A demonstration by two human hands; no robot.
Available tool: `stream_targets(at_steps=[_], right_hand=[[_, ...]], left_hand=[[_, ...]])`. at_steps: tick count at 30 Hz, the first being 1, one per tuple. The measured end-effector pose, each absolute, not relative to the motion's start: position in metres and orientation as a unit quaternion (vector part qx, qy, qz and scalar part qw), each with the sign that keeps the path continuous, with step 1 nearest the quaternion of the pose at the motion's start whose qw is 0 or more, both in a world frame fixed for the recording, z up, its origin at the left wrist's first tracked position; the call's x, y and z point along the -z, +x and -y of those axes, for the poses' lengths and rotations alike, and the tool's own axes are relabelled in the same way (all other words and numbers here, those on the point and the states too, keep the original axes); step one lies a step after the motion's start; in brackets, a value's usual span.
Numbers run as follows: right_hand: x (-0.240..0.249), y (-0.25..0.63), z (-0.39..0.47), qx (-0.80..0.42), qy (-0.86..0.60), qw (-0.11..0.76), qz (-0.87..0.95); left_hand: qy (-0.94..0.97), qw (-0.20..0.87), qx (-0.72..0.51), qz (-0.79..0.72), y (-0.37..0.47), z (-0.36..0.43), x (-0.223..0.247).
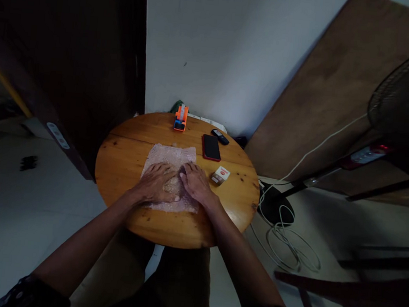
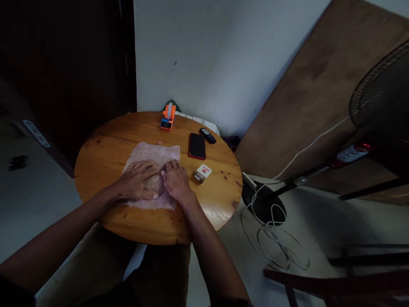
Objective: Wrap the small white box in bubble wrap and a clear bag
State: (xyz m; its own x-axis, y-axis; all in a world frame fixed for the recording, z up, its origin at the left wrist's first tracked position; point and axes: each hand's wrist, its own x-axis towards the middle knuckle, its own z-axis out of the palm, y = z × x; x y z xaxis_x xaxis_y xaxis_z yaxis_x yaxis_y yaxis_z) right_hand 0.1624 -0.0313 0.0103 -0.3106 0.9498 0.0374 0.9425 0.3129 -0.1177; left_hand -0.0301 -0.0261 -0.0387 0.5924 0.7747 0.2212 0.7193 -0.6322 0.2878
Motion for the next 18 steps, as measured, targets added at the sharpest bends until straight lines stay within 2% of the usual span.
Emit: stream_targets(at_steps=[6, 12, 18], right_hand=[[0.008, 0.164, 0.034, -0.01, -0.601, 0.093, 0.794], [0.009, 0.164, 0.035, 0.0, -0.603, 0.096, 0.792], [0.008, 0.163, 0.037, 0.006, -0.602, 0.097, 0.792]], left_hand=[[0.887, 0.091, -0.163, -0.422, -0.032, 0.027, 0.037], [0.881, 0.087, -0.174, -0.431, -0.033, 0.028, 0.034], [0.891, 0.056, -0.126, -0.433, -0.034, 0.037, 0.025]])
